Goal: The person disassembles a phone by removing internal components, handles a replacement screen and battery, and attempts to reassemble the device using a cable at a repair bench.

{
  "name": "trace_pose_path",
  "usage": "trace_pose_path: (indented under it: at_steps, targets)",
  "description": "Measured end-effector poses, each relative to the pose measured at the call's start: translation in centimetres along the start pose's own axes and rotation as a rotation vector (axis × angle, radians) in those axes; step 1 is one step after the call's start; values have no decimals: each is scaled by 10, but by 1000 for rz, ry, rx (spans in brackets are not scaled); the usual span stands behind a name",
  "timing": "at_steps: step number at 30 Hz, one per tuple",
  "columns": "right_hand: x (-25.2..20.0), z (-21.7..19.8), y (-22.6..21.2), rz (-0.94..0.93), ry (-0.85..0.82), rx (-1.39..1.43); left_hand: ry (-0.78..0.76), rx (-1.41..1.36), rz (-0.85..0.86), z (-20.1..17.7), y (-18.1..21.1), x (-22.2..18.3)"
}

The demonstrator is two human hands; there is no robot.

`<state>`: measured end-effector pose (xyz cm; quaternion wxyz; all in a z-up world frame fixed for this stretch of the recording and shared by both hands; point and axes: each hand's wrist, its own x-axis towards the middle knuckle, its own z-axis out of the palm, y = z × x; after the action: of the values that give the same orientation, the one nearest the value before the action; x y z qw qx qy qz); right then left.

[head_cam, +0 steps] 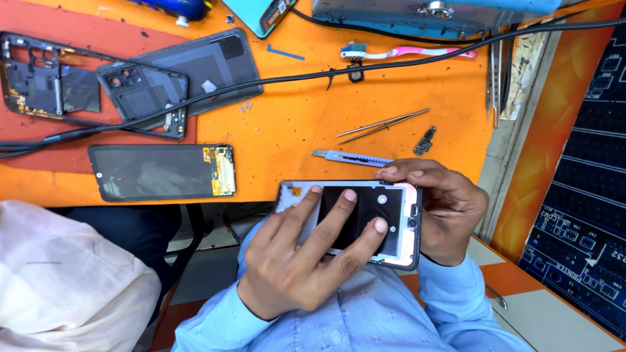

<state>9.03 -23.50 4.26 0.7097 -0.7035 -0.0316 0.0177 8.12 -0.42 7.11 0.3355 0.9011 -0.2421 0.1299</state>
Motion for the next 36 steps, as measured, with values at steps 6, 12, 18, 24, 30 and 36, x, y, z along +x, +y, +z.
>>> trace_pose_path:
  at_steps: [6, 12, 18, 24, 30, 36]
  targets:
    - [-7, -17, 6, -1, -9, 34, 7, 31, 47, 4, -1, 6]
    - [-4, -16, 8, 2, 32, 20, -2, -21, 44, 4, -4, 15]
    - [7, -11, 3, 312, 94, -1, -62, -1064, -857, 28, 0, 10]
    - [11, -5, 6, 466, -118, 77, 53, -1490, -911, 46, -10, -5]
    - [-3, 4, 16, 584, -55, 89, 61, -1344, -971, 57, -17, -8]
    - [-15, 9, 10, 24, -358, -385, 113, -1474, -965, 66, -22, -26]
